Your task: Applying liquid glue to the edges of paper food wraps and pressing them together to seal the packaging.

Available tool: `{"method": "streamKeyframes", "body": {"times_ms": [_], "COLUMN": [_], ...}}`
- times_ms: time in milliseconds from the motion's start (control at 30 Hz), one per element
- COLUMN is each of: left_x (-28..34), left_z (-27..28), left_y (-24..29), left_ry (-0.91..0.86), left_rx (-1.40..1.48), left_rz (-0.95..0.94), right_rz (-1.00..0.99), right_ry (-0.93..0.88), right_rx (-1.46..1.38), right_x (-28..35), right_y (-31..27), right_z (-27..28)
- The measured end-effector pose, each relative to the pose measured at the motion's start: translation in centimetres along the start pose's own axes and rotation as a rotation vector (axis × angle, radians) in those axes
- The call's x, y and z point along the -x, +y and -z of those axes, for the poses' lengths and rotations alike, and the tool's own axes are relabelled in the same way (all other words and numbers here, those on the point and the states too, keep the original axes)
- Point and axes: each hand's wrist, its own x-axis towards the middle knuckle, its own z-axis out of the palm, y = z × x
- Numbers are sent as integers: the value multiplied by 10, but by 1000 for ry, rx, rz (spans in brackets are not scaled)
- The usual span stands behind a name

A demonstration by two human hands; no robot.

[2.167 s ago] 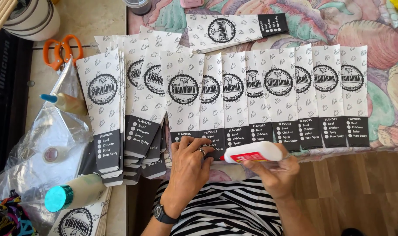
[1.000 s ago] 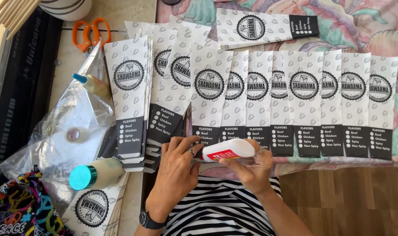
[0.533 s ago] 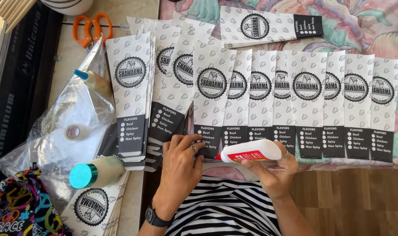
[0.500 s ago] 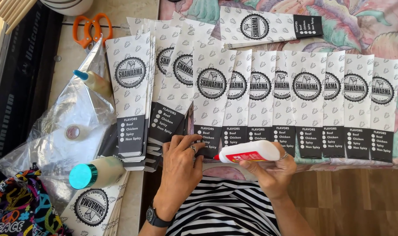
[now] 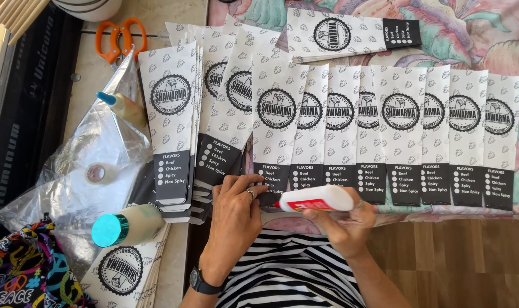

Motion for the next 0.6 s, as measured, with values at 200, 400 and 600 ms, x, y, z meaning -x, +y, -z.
{"method": "streamKeyframes", "body": {"times_ms": [200,400,600], "left_x": [-1,2,-44], "left_z": [-3,-27,-74], "left_y": [1,-7,71], "left_ry": [-22,61,198], "left_rx": [-98,-395,-146], "left_rz": [-36,-133,-341], "right_rz": [-286,-328,-298], "right_ry": [349,583,708], "right_rx": [-310,-379,526], "right_x": [5,-11,-33], "right_y": [21,29,20], "right_z": [51,189,363]}}
